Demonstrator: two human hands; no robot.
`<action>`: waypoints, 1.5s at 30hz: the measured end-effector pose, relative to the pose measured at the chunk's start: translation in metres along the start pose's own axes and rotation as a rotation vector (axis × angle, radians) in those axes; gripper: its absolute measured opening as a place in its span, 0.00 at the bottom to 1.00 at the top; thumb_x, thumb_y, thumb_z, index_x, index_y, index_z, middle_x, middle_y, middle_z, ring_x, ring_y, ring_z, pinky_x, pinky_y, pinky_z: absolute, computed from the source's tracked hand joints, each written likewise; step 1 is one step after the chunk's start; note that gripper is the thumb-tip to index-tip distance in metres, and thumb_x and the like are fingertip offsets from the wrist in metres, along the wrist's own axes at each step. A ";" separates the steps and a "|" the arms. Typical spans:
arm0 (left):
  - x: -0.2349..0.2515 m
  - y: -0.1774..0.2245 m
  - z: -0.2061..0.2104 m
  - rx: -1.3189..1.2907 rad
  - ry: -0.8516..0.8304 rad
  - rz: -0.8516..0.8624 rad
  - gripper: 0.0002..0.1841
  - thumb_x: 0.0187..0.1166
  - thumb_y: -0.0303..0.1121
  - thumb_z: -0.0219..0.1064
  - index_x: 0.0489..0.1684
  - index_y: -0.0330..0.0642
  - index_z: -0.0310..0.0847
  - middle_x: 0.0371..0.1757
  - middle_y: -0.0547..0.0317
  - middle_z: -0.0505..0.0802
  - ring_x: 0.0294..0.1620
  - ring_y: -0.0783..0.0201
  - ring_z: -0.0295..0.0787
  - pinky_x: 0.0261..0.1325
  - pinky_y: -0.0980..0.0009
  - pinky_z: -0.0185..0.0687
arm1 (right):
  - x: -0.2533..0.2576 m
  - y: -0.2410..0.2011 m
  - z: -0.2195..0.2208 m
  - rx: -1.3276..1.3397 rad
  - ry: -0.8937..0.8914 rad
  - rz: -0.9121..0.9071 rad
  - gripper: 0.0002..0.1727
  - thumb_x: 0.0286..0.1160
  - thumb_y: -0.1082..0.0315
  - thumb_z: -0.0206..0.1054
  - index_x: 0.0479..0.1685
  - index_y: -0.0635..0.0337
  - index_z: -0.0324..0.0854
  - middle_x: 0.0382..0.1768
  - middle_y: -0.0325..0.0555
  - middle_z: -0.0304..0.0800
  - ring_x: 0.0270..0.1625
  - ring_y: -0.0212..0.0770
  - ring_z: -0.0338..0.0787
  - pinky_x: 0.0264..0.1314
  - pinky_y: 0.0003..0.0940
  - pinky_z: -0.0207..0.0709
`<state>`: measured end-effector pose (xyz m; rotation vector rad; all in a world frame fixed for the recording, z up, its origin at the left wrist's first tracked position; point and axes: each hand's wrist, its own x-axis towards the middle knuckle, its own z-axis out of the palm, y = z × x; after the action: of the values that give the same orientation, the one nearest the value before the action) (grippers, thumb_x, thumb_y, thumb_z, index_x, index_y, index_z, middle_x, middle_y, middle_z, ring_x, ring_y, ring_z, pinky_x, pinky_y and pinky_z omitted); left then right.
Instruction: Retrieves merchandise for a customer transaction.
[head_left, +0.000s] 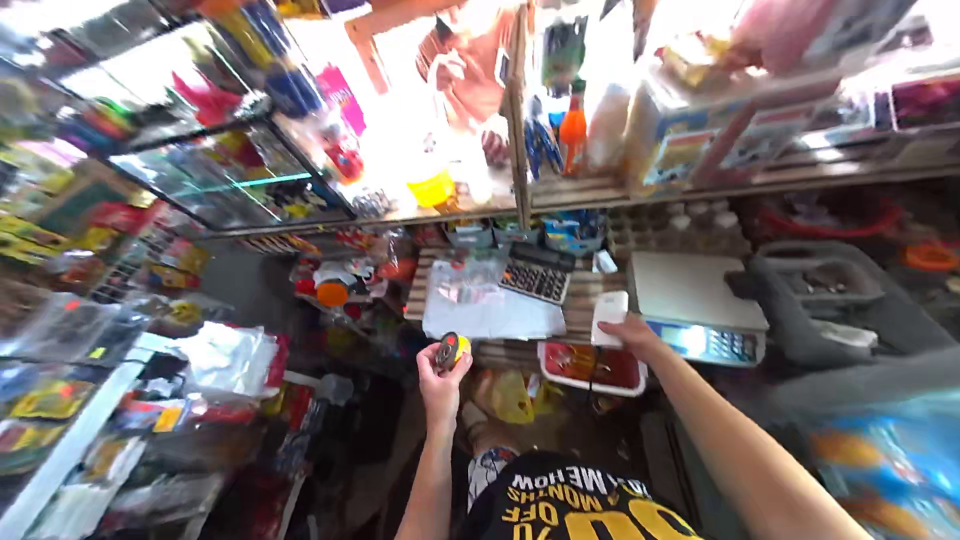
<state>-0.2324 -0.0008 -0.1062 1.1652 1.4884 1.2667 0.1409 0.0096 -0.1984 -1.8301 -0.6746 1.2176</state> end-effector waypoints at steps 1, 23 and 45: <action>0.016 -0.001 -0.004 0.009 -0.016 0.003 0.38 0.61 0.31 0.83 0.73 0.30 0.69 0.62 0.39 0.86 0.62 0.56 0.87 0.63 0.61 0.86 | 0.010 0.001 0.008 -0.027 0.051 0.005 0.43 0.69 0.74 0.77 0.84 0.73 0.59 0.70 0.74 0.78 0.68 0.63 0.85 0.71 0.59 0.79; 0.220 0.045 0.035 0.317 -0.616 0.513 0.41 0.54 0.43 0.89 0.68 0.30 0.79 0.65 0.38 0.88 0.67 0.45 0.83 0.68 0.52 0.81 | -0.001 0.004 0.067 -0.496 0.536 -0.056 0.36 0.78 0.66 0.72 0.84 0.71 0.65 0.80 0.82 0.64 0.83 0.80 0.65 0.82 0.71 0.61; 0.275 0.036 0.247 0.532 -0.190 0.699 0.22 0.73 0.32 0.78 0.60 0.28 0.80 0.67 0.29 0.80 0.69 0.35 0.81 0.69 0.50 0.81 | -0.229 0.068 0.048 -0.299 0.925 -0.181 0.27 0.76 0.69 0.66 0.73 0.73 0.75 0.70 0.79 0.73 0.56 0.65 0.90 0.53 0.51 0.89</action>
<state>-0.0484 0.3213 -0.1121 2.2321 1.3534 1.1586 0.0072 -0.1892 -0.1555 -2.2323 -0.4688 0.0731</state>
